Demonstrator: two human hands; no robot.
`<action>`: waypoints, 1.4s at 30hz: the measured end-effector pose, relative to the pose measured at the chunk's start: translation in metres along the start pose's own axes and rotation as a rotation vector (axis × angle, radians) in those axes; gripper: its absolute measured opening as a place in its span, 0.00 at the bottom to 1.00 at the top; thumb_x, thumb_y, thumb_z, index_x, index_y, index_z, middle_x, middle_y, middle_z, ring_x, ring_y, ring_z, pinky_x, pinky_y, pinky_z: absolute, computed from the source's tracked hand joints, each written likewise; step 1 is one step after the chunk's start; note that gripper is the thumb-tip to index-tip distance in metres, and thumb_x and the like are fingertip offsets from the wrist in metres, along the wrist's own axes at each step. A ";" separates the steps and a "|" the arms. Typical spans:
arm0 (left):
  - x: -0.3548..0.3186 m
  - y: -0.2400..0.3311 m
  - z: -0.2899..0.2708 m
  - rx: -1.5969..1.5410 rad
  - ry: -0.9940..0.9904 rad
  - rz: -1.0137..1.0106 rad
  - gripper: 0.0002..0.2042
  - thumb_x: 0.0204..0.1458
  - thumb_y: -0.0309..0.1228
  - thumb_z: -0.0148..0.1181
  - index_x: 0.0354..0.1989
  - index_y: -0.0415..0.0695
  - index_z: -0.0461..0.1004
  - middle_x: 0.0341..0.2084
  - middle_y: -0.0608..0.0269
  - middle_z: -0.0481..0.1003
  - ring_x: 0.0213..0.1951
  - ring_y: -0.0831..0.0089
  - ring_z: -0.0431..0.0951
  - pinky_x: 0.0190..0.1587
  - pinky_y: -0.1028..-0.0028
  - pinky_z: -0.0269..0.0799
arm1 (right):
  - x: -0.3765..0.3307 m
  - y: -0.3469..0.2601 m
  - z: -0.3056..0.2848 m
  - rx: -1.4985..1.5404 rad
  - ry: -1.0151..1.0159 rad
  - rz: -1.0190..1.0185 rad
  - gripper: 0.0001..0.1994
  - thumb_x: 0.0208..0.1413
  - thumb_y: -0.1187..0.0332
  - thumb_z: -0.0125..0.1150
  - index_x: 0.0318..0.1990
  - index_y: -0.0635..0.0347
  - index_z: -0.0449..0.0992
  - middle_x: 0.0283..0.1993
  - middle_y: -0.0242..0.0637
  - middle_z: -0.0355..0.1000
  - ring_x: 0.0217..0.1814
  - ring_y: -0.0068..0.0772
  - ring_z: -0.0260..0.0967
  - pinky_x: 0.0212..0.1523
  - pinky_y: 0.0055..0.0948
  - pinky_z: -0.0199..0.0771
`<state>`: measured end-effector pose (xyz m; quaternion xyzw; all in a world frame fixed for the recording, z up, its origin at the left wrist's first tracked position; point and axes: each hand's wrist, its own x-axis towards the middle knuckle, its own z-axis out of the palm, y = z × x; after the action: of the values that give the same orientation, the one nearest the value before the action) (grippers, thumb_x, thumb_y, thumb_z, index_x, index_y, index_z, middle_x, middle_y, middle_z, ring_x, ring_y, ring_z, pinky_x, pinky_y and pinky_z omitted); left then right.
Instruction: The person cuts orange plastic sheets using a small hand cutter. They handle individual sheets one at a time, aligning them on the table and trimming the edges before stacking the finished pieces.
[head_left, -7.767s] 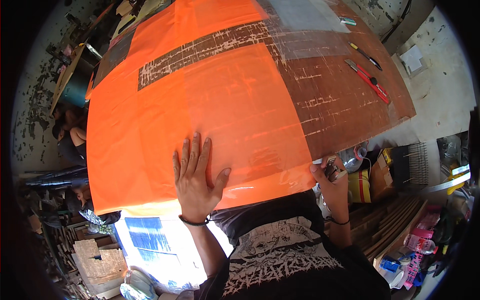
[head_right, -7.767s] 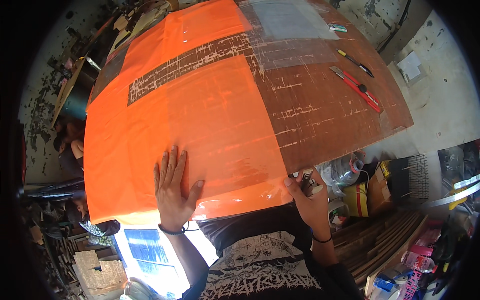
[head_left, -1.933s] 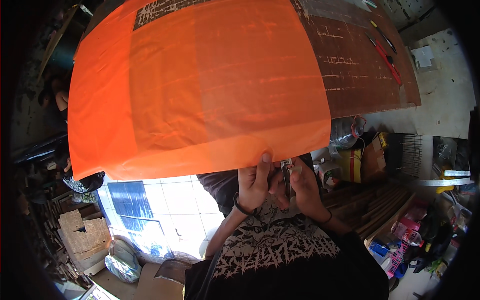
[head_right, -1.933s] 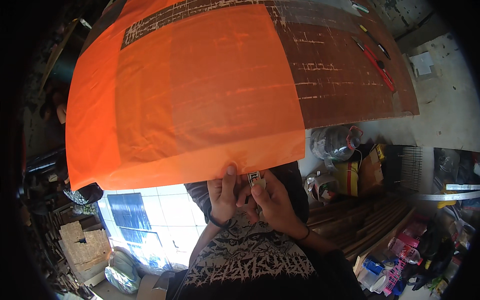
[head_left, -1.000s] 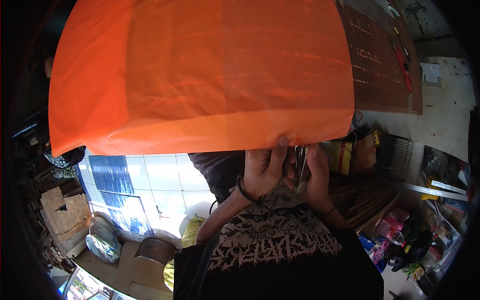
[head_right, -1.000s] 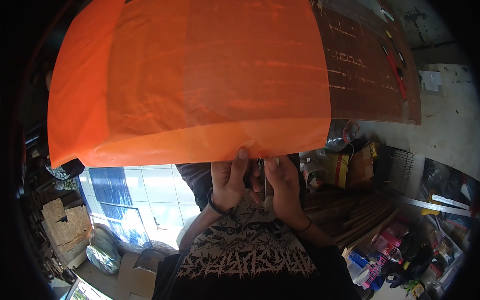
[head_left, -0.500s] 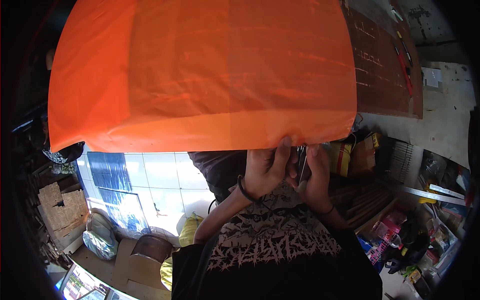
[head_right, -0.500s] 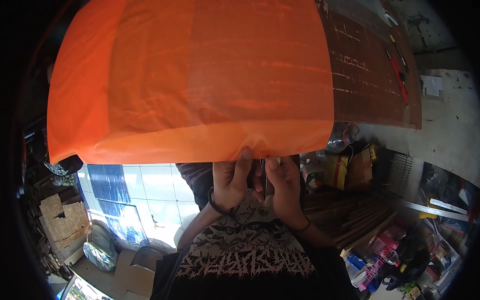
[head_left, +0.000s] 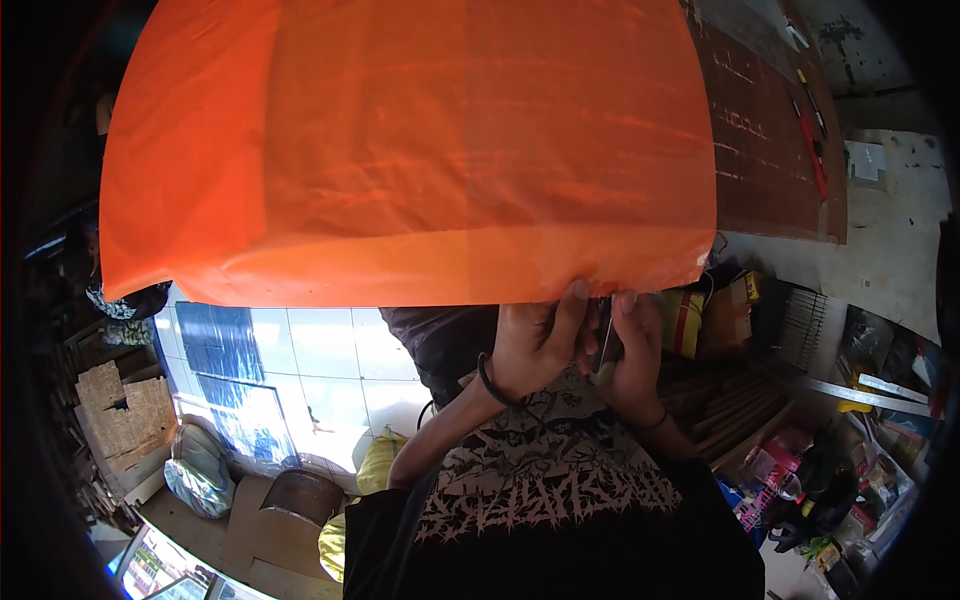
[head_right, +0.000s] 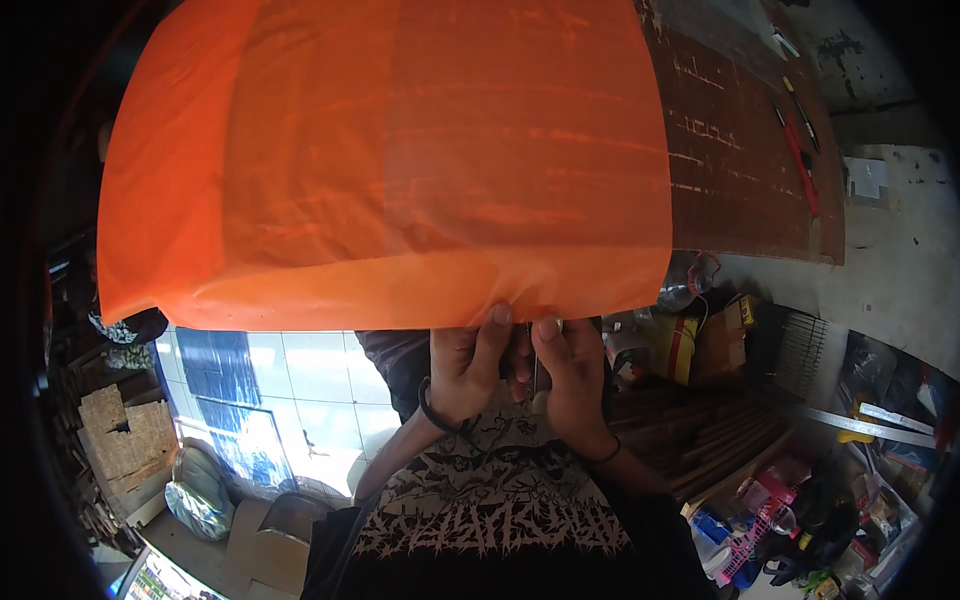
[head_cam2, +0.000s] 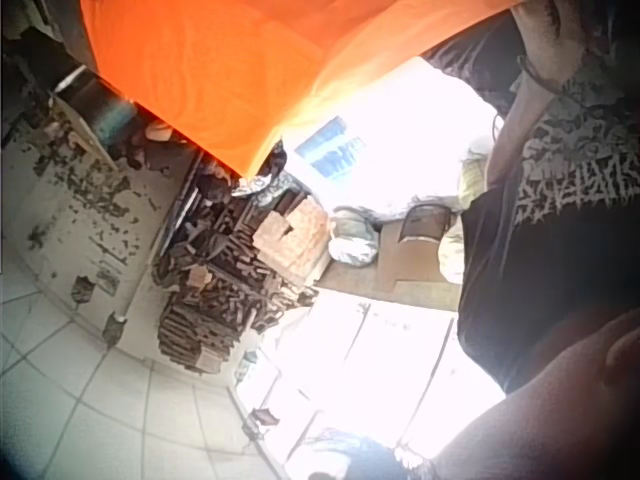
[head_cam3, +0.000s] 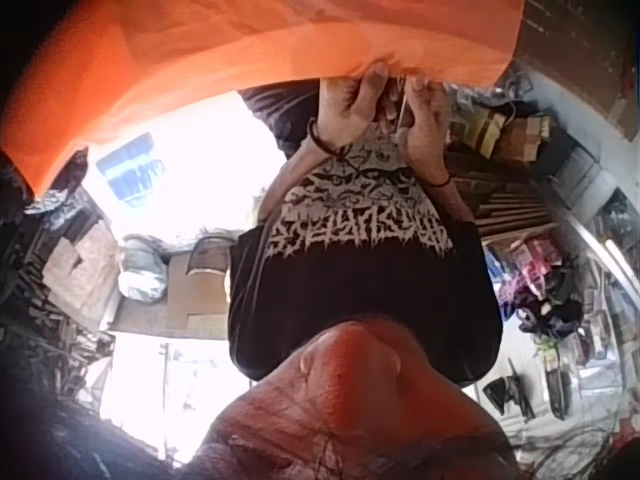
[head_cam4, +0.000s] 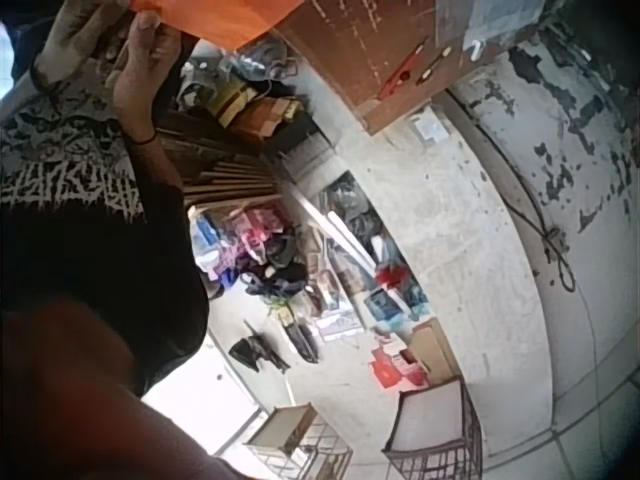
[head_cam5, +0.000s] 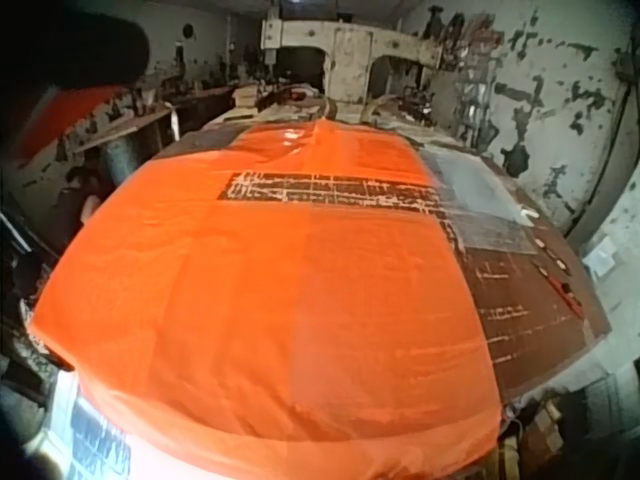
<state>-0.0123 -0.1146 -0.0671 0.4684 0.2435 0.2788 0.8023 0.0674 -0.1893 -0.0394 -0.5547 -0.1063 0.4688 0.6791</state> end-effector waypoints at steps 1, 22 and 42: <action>0.000 -0.001 -0.001 -0.003 -0.008 -0.001 0.11 0.60 0.30 0.38 0.38 0.34 0.64 0.17 0.62 0.68 0.14 0.80 0.70 0.11 0.83 0.66 | 0.001 0.000 0.000 0.000 -0.001 0.003 0.13 0.59 0.61 0.46 0.42 0.63 0.64 0.26 0.32 0.62 0.21 0.21 0.62 0.15 0.20 0.64; -0.018 -0.006 -0.022 -0.123 0.023 0.135 0.08 0.59 0.27 0.42 0.29 0.39 0.66 0.16 0.76 0.59 0.18 0.87 0.55 0.21 0.83 0.51 | 0.060 -0.128 -0.040 -0.609 0.226 -0.225 0.17 0.49 0.64 0.63 0.42 0.62 0.65 0.31 0.31 0.69 0.33 0.17 0.66 0.28 0.16 0.67; 0.001 0.051 -0.001 0.138 0.102 0.085 0.13 0.58 0.31 0.47 0.46 0.35 0.63 0.35 0.66 0.69 0.36 0.83 0.66 0.37 0.79 0.62 | 0.069 -0.111 -0.080 -0.202 0.708 -0.782 0.09 0.54 0.70 0.57 0.39 0.62 0.66 0.33 0.28 0.64 0.34 0.16 0.61 0.37 0.19 0.64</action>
<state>-0.0231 -0.0924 -0.0226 0.5175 0.2825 0.3189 0.7421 0.2151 -0.1832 0.0000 -0.6604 -0.1141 -0.0473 0.7407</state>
